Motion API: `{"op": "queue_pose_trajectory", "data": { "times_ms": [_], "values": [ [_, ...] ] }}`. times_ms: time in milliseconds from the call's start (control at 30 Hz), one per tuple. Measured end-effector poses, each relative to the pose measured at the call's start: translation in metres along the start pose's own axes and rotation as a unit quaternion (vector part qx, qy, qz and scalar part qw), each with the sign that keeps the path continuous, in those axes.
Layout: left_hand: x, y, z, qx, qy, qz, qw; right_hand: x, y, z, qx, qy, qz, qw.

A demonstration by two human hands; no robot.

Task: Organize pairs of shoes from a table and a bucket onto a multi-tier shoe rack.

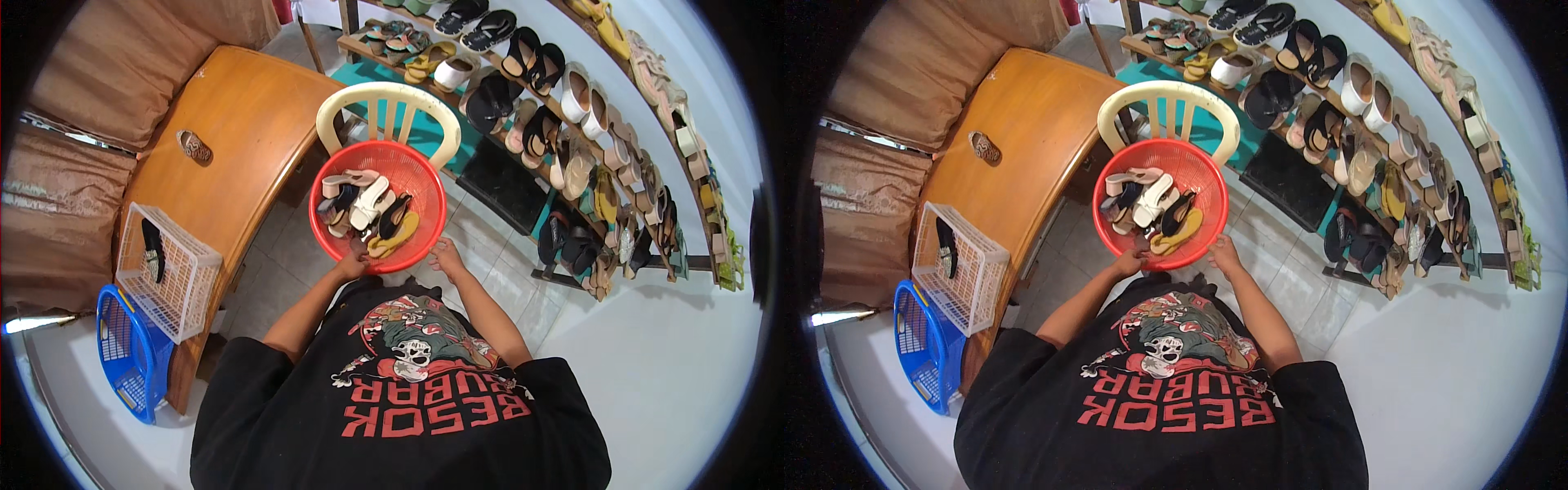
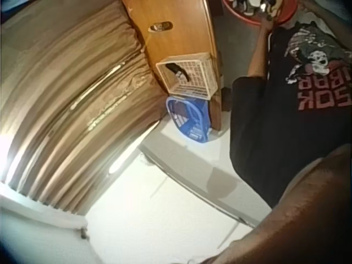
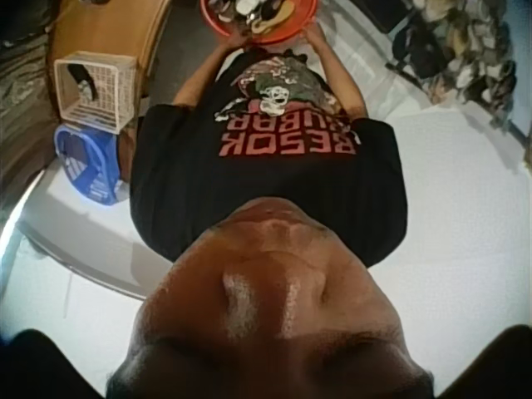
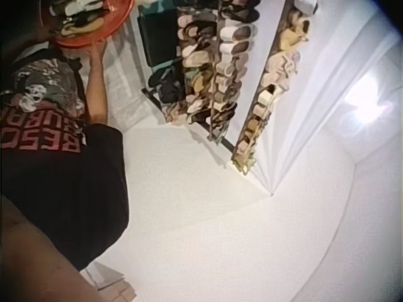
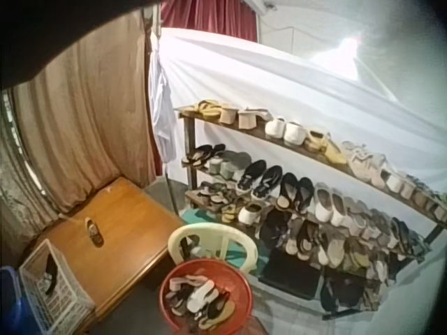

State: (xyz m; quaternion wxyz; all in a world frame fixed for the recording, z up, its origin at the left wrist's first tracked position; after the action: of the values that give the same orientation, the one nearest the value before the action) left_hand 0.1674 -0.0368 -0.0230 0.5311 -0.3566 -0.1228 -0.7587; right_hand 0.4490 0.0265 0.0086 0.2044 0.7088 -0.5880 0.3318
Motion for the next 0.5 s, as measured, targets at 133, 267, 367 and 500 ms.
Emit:
{"op": "queue_pose_trajectory", "data": {
  "times_ms": [133,267,367,500],
  "values": [
    [0.007,0.044,-0.016,0.033,-0.016,0.013,0.999,0.017,-0.009,0.047,0.009,0.019,-0.01,1.0],
    [0.015,0.085,-0.04,0.025,0.018,0.026,0.999,0.033,-0.003,0.107,0.073,0.047,-0.049,0.995],
    [0.021,0.097,-0.01,0.018,0.018,-0.004,1.0,0.002,-0.016,0.162,0.08,0.017,-0.063,0.995],
    [0.015,0.081,-0.023,0.148,-0.001,0.016,0.989,-0.001,0.008,0.123,0.098,0.014,-0.139,0.985]
  ]
}}
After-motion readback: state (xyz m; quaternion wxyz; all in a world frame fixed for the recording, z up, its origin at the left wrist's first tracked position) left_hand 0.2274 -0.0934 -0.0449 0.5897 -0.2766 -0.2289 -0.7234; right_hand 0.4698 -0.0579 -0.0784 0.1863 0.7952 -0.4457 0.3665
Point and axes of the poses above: each hand's wrist, its own x-axis away from the middle knuckle, its own y-axis out of the palm, z = x × y, the point moved 8 cm from there along -x, towards the middle knuckle, and after that the axes turned 2 degrees about -y, right-handed, at the moved point
